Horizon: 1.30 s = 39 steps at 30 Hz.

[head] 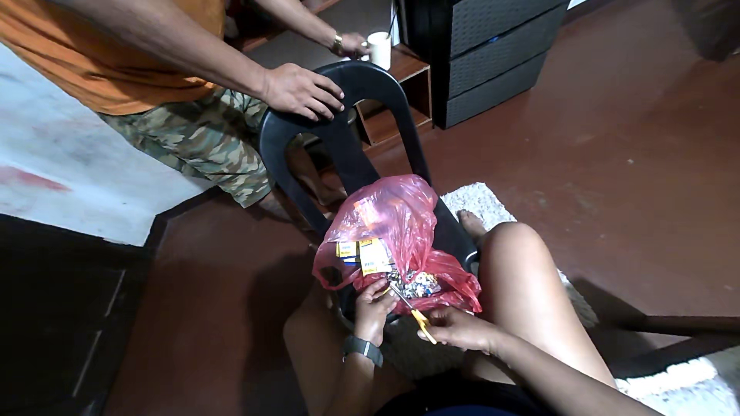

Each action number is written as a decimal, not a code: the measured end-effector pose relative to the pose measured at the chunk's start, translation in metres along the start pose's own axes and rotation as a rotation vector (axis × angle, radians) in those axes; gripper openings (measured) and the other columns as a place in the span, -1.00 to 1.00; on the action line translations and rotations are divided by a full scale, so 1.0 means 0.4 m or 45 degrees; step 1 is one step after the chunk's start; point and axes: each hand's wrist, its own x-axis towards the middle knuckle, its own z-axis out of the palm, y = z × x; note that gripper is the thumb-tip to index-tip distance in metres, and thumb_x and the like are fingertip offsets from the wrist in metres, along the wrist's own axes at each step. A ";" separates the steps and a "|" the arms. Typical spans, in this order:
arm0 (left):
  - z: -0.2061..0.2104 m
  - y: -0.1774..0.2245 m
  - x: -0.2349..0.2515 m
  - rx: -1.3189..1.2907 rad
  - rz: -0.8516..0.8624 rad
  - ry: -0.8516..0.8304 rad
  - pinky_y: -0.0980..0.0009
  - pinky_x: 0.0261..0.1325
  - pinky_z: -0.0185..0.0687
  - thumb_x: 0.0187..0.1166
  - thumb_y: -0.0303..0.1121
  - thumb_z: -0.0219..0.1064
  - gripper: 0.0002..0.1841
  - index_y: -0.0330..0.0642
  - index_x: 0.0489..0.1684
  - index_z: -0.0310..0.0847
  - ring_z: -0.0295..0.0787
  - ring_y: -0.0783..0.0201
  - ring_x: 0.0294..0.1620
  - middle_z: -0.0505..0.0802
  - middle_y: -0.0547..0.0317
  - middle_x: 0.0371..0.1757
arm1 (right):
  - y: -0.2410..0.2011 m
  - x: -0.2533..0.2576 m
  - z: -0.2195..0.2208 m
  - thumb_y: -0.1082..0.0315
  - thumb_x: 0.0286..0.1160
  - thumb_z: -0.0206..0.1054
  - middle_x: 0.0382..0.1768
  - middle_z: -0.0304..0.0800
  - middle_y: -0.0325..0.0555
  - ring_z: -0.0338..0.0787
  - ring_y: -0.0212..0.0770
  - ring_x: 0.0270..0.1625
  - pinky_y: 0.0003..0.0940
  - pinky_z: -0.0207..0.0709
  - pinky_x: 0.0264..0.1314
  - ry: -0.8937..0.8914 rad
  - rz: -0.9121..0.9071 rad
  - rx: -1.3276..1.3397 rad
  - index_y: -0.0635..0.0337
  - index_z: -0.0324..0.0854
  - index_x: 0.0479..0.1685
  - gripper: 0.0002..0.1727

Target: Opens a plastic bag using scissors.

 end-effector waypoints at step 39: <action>0.007 -0.002 -0.014 -0.125 0.074 0.039 0.28 0.03 0.85 0.43 -0.69 0.45 -0.65 -0.54 0.18 0.58 0.86 0.12 -0.12 0.80 -0.21 0.03 | -0.010 -0.008 -0.004 -0.15 0.58 0.37 -0.43 0.55 -0.29 0.49 -0.41 -0.52 -0.46 0.39 -0.48 -0.011 0.013 0.111 0.10 0.68 -0.01 -0.54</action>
